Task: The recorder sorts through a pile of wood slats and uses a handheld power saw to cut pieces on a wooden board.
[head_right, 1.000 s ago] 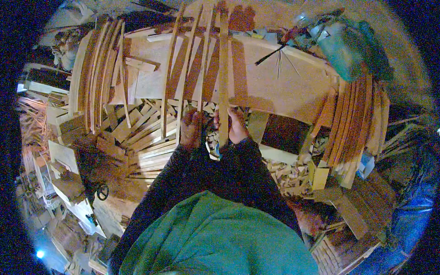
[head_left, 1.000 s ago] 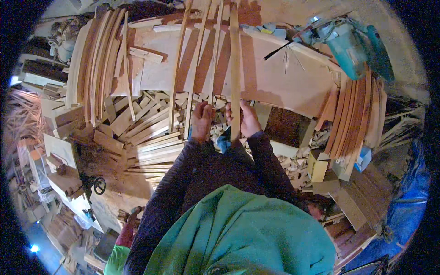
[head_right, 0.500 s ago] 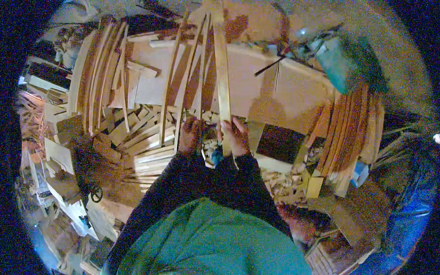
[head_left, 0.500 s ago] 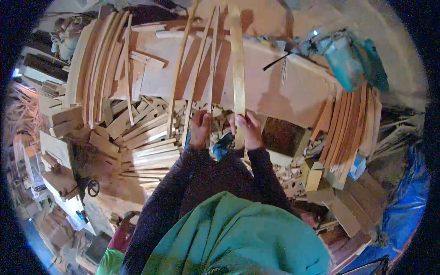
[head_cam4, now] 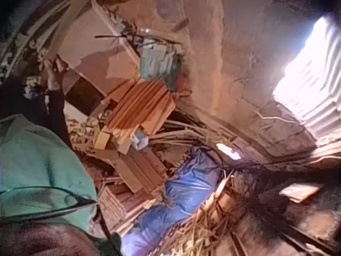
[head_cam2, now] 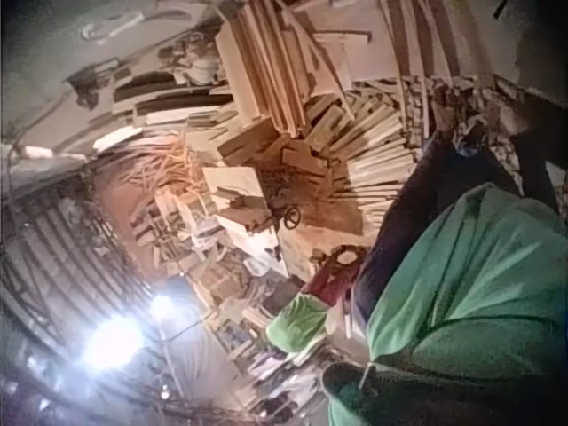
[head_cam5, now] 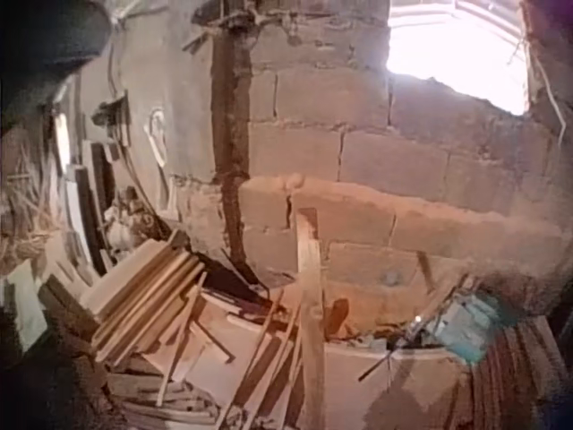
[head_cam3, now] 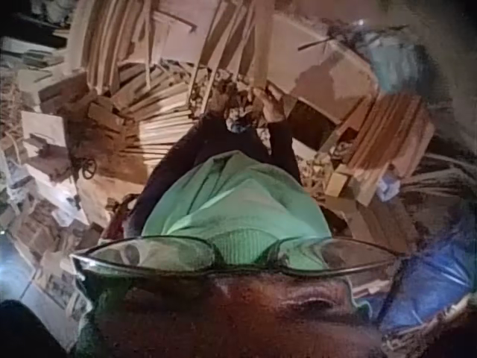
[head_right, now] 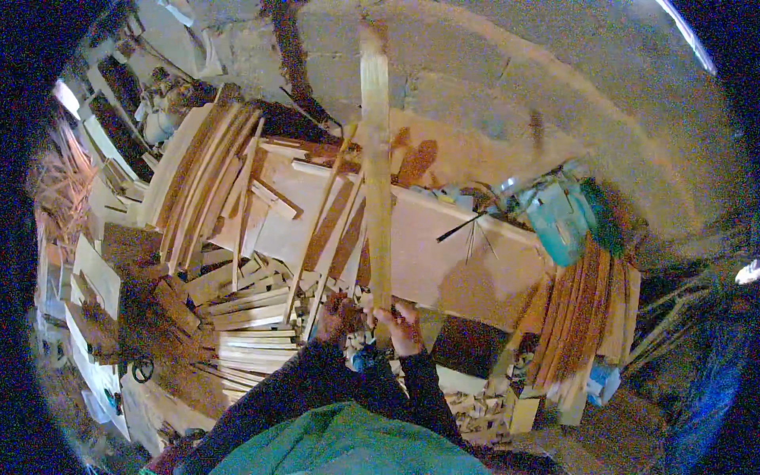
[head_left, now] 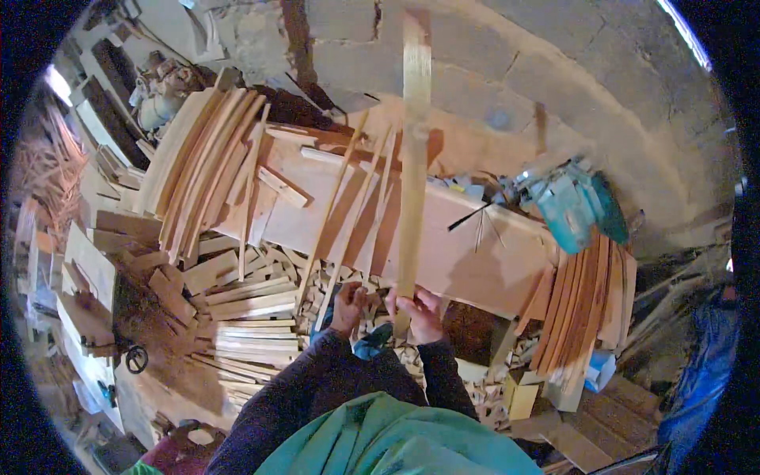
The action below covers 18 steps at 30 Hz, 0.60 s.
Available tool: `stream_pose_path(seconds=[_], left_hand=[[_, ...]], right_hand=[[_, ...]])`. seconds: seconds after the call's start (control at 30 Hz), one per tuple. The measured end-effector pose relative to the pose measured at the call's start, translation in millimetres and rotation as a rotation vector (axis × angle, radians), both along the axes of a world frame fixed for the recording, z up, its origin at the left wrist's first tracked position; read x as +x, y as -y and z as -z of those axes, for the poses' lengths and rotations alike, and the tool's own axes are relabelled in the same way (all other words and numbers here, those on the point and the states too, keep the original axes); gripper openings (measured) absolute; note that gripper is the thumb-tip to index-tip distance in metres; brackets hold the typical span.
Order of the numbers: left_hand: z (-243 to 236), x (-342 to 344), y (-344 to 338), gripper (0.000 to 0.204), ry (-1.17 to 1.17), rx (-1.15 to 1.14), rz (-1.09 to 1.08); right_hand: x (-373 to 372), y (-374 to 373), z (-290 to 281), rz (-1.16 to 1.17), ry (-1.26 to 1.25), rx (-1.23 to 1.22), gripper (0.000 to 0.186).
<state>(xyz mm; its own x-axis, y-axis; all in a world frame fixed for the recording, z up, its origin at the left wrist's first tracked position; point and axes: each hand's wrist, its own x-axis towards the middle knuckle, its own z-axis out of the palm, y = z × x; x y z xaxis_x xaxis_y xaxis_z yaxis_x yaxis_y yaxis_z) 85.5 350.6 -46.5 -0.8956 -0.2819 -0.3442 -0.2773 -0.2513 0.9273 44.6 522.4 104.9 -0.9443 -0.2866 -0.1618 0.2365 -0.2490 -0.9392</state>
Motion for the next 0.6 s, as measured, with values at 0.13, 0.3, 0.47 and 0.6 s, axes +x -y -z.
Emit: stream_pose_path(seconds=[0.13,0.3,0.47,0.6], left_hand=[[7,0,0,0.029,0.091,0.044,0.032],[-7,3,2,0.037,0.047,0.021,0.037],[-14,0,0,0.037,0.058,-0.017,0.071],[-13,-2,-2,0.034,-0.022,0.05,0.029]], right_hand=[[0,-1,0,-0.085,-0.021,-0.124,0.018],[-1,-2,-1,-0.114,0.02,-0.1,0.019],[-2,-3,8,-0.083,-0.019,-0.102,0.019],[8,-9,31,-0.004,0.097,-0.07,0.022]])
